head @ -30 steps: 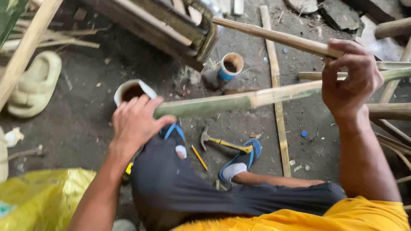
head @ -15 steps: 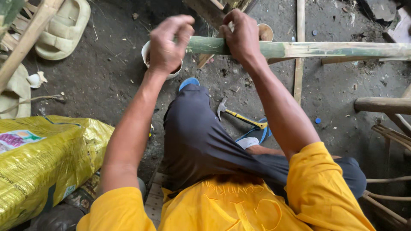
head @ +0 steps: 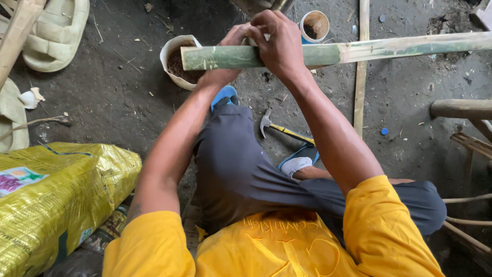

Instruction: The person measures a bamboo pole with a tape measure and marks it with a pencil. They then pick up nails from a container and hammer them into the bamboo pole at the marked locations.

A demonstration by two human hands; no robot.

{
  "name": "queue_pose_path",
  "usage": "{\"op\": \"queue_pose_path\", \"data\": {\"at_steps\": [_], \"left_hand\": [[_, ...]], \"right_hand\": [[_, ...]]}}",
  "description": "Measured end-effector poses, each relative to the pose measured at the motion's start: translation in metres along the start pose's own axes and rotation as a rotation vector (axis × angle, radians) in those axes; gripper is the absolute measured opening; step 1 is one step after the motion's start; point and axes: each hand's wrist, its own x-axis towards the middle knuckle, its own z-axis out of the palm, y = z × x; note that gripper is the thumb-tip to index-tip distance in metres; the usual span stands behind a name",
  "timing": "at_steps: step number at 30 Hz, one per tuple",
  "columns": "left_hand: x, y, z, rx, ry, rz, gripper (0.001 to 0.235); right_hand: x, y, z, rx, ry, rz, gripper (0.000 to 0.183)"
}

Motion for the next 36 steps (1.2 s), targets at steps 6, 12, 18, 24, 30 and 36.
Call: {"op": "queue_pose_path", "data": {"at_steps": [6,12,18,24,30,36], "left_hand": [[-0.044,0.003,-0.041,-0.048,0.067,0.066,0.058],[-0.064,-0.01,-0.063,0.235,0.086,-0.209,0.051],[-0.06,-0.01,-0.061,0.266,0.091,-0.01,0.068],[-0.062,-0.004,-0.061,0.251,0.068,-0.134,0.065],[-0.061,0.0,-0.054,0.142,0.049,-0.092,0.07],[-0.061,0.006,-0.05,0.201,0.063,-0.028,0.077]], "right_hand": [[-0.005,-0.001,-0.023,-0.243,-0.251,-0.512,0.062],[0.003,-0.014,-0.002,-0.294,-0.288,-0.406,0.066],[-0.007,-0.028,0.007,-0.498,-0.282,-0.389,0.078],[-0.005,0.0,-0.022,-0.465,-0.507,-0.454,0.069],[-0.011,0.035,-0.04,-0.599,-0.559,-0.484,0.073],[-0.025,0.041,-0.017,-0.672,-0.382,-0.512,0.071]]}}
